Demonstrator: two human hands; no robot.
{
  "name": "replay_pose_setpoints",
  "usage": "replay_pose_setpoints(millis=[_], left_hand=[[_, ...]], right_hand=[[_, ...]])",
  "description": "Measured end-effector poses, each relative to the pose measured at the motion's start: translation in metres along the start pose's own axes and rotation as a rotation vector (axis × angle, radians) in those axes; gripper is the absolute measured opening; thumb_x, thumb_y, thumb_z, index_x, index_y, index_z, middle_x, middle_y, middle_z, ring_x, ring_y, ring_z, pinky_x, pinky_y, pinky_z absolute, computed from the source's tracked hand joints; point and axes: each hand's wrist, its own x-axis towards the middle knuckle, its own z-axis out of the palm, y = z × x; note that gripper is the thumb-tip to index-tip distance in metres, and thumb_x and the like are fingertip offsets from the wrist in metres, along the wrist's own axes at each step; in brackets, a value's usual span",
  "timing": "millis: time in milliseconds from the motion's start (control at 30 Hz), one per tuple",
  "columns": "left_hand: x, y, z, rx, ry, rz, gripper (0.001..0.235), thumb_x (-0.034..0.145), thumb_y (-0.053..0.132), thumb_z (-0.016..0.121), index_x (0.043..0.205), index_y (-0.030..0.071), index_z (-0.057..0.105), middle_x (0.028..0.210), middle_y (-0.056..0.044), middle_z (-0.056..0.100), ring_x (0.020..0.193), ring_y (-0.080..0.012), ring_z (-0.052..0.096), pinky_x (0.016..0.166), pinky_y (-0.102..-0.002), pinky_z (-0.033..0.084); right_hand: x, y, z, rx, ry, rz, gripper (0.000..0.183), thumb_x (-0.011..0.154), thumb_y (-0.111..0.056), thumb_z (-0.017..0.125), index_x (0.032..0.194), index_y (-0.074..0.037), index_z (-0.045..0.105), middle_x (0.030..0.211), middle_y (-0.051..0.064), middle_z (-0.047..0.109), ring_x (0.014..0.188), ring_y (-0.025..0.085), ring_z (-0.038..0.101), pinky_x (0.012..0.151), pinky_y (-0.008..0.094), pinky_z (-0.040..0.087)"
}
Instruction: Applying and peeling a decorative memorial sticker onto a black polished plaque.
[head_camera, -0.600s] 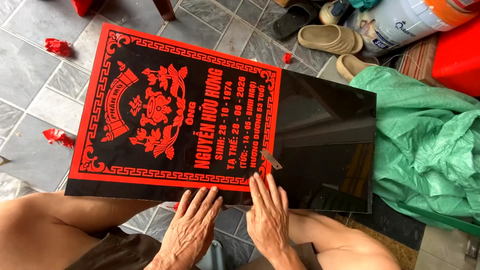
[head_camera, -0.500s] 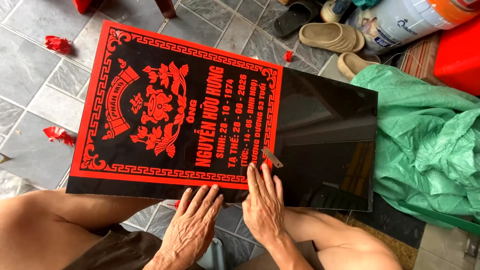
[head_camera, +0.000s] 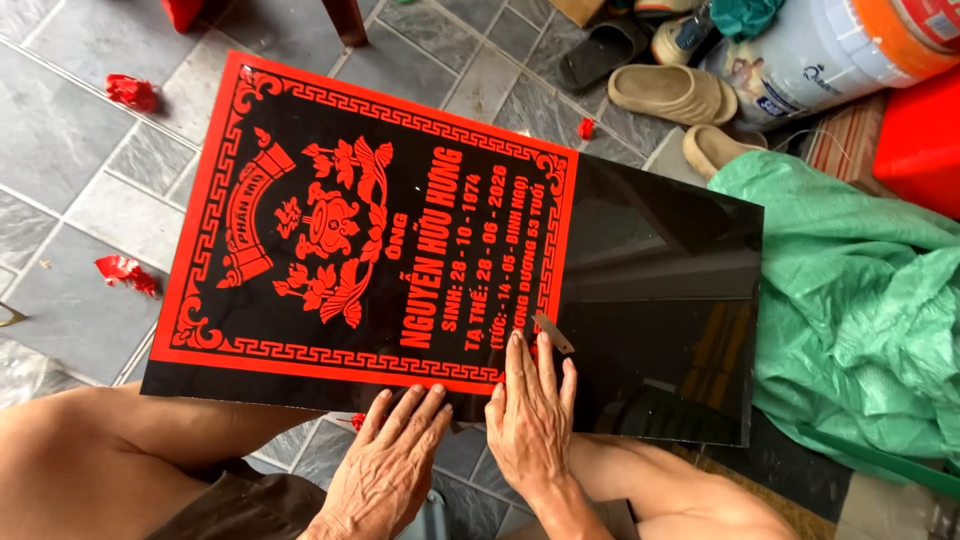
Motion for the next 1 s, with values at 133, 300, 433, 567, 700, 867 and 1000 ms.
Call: replay_pose_setpoints(millis=[133, 300, 433, 567, 700, 867, 1000], left_hand=[[-0.002, 0.002, 0.0, 0.003, 0.03, 0.004, 0.064, 0.082, 0.012, 0.058, 0.143, 0.003, 0.045, 0.156, -0.015, 0.038, 0.144, -0.0326, 0.033, 0.117, -0.054, 0.019], [-0.004, -0.002, 0.016, -0.012, 0.009, 0.004, 0.068, 0.079, 0.011, 0.058, 0.145, 0.002, 0.044, 0.157, -0.016, 0.037, 0.144, -0.0315, 0.031, 0.116, -0.054, 0.018], [-0.001, 0.002, 0.003, 0.022, 0.055, -0.001, 0.065, 0.081, 0.013, 0.059, 0.144, 0.003, 0.045, 0.156, -0.016, 0.038, 0.144, -0.0327, 0.031, 0.117, -0.055, 0.019], [0.001, 0.002, -0.004, -0.017, 0.007, -0.015, 0.062, 0.081, 0.012, 0.06, 0.141, 0.002, 0.049, 0.155, -0.016, 0.039, 0.145, -0.0331, 0.033, 0.117, -0.054, 0.019], [0.012, -0.003, -0.019, -0.048, 0.1, -0.074, 0.058, 0.083, 0.015, 0.062, 0.138, -0.001, 0.053, 0.153, -0.016, 0.043, 0.142, -0.0375, 0.035, 0.118, -0.054, 0.022], [0.026, -0.017, -0.038, 0.072, 0.124, -0.126, 0.053, 0.078, 0.016, 0.061, 0.128, -0.001, 0.055, 0.153, -0.019, 0.042, 0.144, -0.0413, 0.031, 0.116, -0.06, 0.017], [0.034, -0.018, -0.046, 0.046, 0.008, -0.159, 0.042, 0.081, 0.015, 0.059, 0.118, -0.003, 0.055, 0.153, -0.022, 0.038, 0.144, -0.0445, 0.029, 0.118, -0.063, 0.013]], right_hand=[[0.003, -0.003, 0.0, -0.032, 0.031, -0.026, 0.065, 0.097, -0.021, 0.056, 0.153, 0.003, 0.036, 0.156, 0.018, 0.046, 0.152, 0.035, 0.031, 0.12, 0.058, 0.021], [-0.001, -0.004, 0.006, 0.001, 0.082, -0.059, 0.076, 0.095, -0.034, 0.058, 0.152, 0.009, 0.033, 0.158, 0.024, 0.038, 0.151, 0.039, 0.029, 0.118, 0.06, 0.019], [0.027, 0.0, 0.004, -0.021, 0.04, -0.019, 0.079, 0.095, -0.039, 0.06, 0.152, 0.009, 0.033, 0.158, 0.025, 0.038, 0.15, 0.039, 0.029, 0.118, 0.061, 0.019], [0.021, -0.006, -0.001, -0.046, 0.049, -0.057, 0.08, 0.095, -0.039, 0.061, 0.152, 0.008, 0.031, 0.159, 0.024, 0.038, 0.15, 0.039, 0.029, 0.118, 0.061, 0.02], [0.002, -0.02, -0.002, 0.062, 0.04, -0.122, 0.078, 0.093, -0.034, 0.064, 0.152, 0.006, 0.032, 0.156, 0.021, 0.041, 0.149, 0.039, 0.029, 0.116, 0.06, 0.02], [0.026, -0.04, 0.003, 0.122, -0.036, -0.226, 0.069, 0.095, -0.021, 0.062, 0.154, 0.002, 0.034, 0.158, 0.016, 0.043, 0.151, 0.037, 0.03, 0.119, 0.059, 0.021], [0.043, -0.039, 0.012, 0.157, -0.051, -0.301, 0.063, 0.096, -0.016, 0.06, 0.153, 0.001, 0.04, 0.161, 0.012, 0.042, 0.152, 0.034, 0.031, 0.119, 0.059, 0.022]])
